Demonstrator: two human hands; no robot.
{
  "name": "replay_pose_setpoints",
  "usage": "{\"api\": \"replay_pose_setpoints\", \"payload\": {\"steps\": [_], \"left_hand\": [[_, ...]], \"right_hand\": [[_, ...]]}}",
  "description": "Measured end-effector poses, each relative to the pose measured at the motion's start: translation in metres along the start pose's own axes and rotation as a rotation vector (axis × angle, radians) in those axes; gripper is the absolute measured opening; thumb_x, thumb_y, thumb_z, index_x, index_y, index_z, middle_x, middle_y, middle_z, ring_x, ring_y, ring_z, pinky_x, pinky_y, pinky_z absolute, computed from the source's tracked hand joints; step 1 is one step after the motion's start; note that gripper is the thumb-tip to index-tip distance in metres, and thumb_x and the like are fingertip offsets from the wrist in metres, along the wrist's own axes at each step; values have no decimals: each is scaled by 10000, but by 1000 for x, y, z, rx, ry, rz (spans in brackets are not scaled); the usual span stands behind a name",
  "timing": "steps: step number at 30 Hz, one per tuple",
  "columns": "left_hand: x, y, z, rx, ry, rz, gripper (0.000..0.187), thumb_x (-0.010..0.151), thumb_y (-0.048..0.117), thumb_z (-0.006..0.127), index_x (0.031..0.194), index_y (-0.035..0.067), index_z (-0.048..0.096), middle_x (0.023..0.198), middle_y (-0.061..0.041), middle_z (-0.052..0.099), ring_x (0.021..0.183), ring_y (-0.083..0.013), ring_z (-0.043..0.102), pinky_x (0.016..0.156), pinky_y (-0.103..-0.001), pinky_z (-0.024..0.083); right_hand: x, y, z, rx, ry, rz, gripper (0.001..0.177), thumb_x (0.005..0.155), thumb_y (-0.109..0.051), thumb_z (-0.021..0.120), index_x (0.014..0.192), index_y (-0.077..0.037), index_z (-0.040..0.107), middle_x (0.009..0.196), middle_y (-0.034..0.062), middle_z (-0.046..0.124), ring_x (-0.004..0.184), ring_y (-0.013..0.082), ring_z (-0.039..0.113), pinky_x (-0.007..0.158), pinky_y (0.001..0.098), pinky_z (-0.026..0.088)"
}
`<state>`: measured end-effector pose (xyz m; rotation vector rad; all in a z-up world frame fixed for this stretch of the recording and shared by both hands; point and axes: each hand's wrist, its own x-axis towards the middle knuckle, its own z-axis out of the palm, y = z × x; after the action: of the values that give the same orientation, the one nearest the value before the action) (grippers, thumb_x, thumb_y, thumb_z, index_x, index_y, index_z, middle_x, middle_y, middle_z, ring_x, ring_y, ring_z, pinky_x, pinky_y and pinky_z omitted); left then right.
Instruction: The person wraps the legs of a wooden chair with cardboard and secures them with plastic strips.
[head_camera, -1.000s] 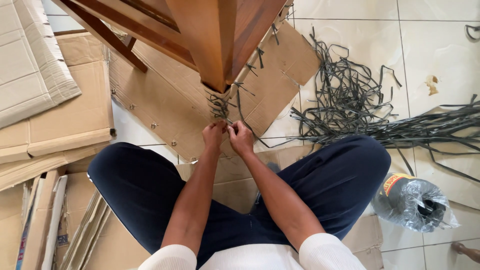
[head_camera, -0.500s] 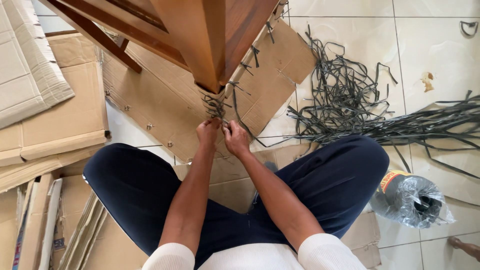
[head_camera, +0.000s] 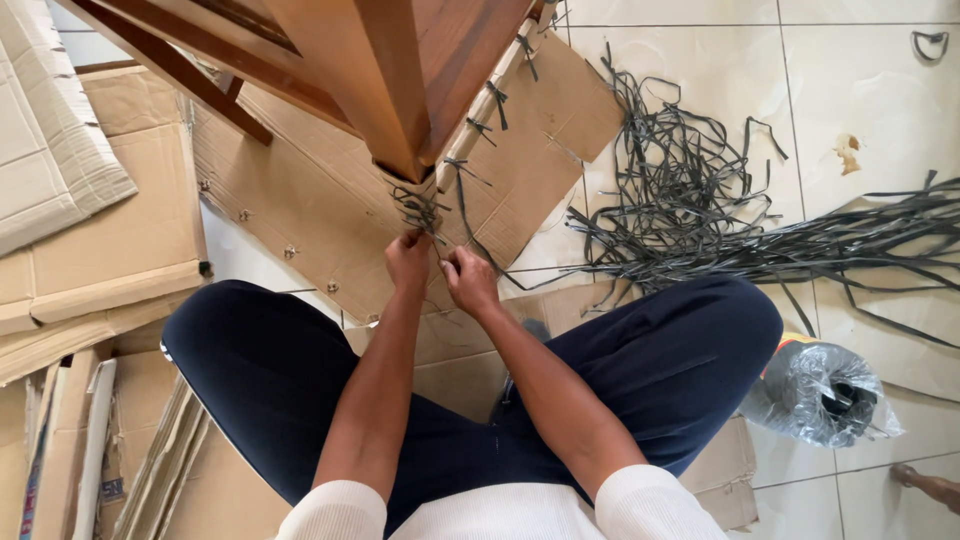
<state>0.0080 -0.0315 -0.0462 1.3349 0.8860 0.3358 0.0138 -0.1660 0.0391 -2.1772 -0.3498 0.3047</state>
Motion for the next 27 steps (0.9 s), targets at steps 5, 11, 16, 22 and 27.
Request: {"api": "replay_pose_setpoints", "payload": {"steps": [5,11,16,22,27], "left_hand": [[1,-8,0,238,63,66,191,830,174,779,970,44,780,849,-59,772,768,-144,683,735,-319,521],[15,-31,-1,344,143,130,221,822,251,796,953,74,784,856,-77,781,777,-181,721,729,-354,543],[33,-69,5,386,210,103,258,789,276,827,914,66,746,863,-99,778,792,-236,734,726,-378,547],[19,-69,30,571,118,-73,223,825,261,787,951,77,786,879,-142,778,820,-280,730,733,-410,533],[-1,-80,60,340,-258,-163,282,883,279,765,989,18,757,942,-169,778,839,-323,750,756,-425,543]], "right_hand": [[-4,27,-4,-52,-50,19,164,909,-213,689,956,-60,725,947,173,747,927,373,705,805,465,539],[-4,53,-15,-160,-77,123,211,915,-265,699,948,-61,738,953,177,752,934,387,702,811,482,536],[-5,72,-27,-123,-31,177,204,902,-265,695,952,-73,741,942,161,758,922,371,713,811,463,547],[1,100,-45,-69,110,215,188,905,-268,704,946,-93,759,930,157,759,909,358,722,802,444,558],[14,129,-66,-36,285,206,154,915,-237,693,939,-89,727,889,136,747,846,325,728,773,432,569]]}}
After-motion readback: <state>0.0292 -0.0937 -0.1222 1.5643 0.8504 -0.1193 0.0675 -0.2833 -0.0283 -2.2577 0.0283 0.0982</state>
